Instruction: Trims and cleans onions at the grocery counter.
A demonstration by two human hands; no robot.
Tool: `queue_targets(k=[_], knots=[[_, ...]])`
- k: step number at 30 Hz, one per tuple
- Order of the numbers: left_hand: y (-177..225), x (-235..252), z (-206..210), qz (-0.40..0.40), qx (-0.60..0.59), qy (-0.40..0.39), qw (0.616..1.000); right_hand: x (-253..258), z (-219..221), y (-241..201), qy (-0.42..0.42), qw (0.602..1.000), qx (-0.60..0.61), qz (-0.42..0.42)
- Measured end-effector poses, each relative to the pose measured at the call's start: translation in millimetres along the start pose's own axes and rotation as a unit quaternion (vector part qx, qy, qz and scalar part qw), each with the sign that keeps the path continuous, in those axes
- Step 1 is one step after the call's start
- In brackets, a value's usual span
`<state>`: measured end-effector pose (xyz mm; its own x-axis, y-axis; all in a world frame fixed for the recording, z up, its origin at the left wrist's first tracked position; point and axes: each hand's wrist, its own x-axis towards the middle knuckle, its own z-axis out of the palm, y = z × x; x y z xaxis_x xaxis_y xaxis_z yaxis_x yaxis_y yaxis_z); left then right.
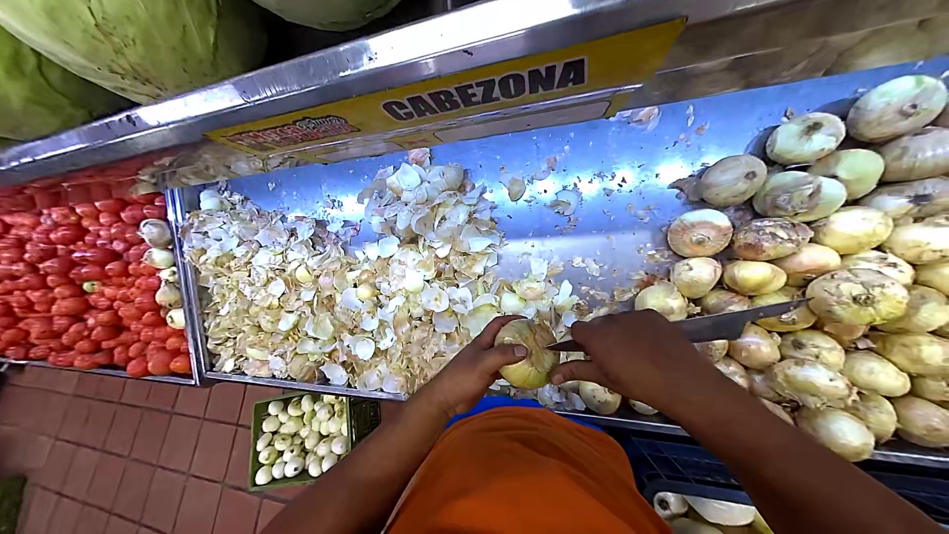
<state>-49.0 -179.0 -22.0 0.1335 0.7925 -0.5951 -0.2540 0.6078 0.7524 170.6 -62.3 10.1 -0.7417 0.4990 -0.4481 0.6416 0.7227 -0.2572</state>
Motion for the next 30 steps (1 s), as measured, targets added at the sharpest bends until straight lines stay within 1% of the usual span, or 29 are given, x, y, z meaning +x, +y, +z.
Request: queue_targets(k=[3, 7, 9, 11, 13, 14, 16, 18, 21, 23, 25, 27, 29, 30], knots=[[1.2, -1.7, 7.0, -0.014, 0.016, 0.005, 1.000, -3.7, 4.3, -3.8, -0.002, 1.000, -0.001, -0.016], [2.7, -3.3, 12.6, -0.032, 0.063, -0.015, 0.997, -5.3, 22.2, 0.3, 0.046, 0.996, 0.003, -0.082], [4.9, -4.4, 17.2, -0.037, 0.074, -0.002, 0.997, -6.6, 33.6, 2.1, 0.099, 0.987, 0.014, -0.127], [6.4, -3.5, 20.1, -0.048, 0.078, 0.002, 0.996, -5.9, 47.5, 4.9, 0.174, 0.967, 0.019, -0.184], [4.0, -0.9, 19.5, -0.063, 0.055, -0.003, 0.997, -4.8, 58.4, 5.2, 0.230, 0.942, 0.028, -0.244], [2.2, 0.5, 18.1, -0.070, 0.032, 0.000, 0.997, -4.5, 63.1, 3.1, 0.253, 0.931, 0.032, -0.259], [1.8, 1.4, 14.7, -0.073, 0.005, 0.012, 0.997, -8.5, 68.8, -2.7, 0.266, 0.930, 0.034, -0.250], [7.0, 1.7, 11.6, -0.070, 0.000, 0.027, 0.997, -14.6, 67.6, -1.2, 0.251, 0.943, 0.052, -0.214], [14.2, -2.3, 7.7, -0.058, 0.040, 0.031, 0.997, -19.8, 56.3, 13.9, 0.209, 0.965, 0.106, -0.118], [16.6, -5.6, 8.6, -0.053, 0.087, 0.019, 0.995, -16.5, 50.7, 19.0, 0.188, 0.976, 0.076, -0.081], [16.8, -5.9, 11.8, -0.047, 0.133, 0.007, 0.990, -11.4, 47.9, 15.2, 0.170, 0.981, 0.048, -0.082], [17.5, -6.0, 19.7, -0.046, 0.183, 0.019, 0.982, -7.4, 48.9, 9.8, 0.187, 0.974, 0.041, -0.121], [19.0, -5.3, 26.6, -0.060, 0.223, 0.037, 0.972, -5.3, 49.6, 3.7, 0.209, 0.964, 0.023, -0.162], [19.8, -5.3, 28.0, -0.070, 0.235, 0.043, 0.968, -5.2, 48.5, 1.2, 0.207, 0.963, 0.012, -0.174]])
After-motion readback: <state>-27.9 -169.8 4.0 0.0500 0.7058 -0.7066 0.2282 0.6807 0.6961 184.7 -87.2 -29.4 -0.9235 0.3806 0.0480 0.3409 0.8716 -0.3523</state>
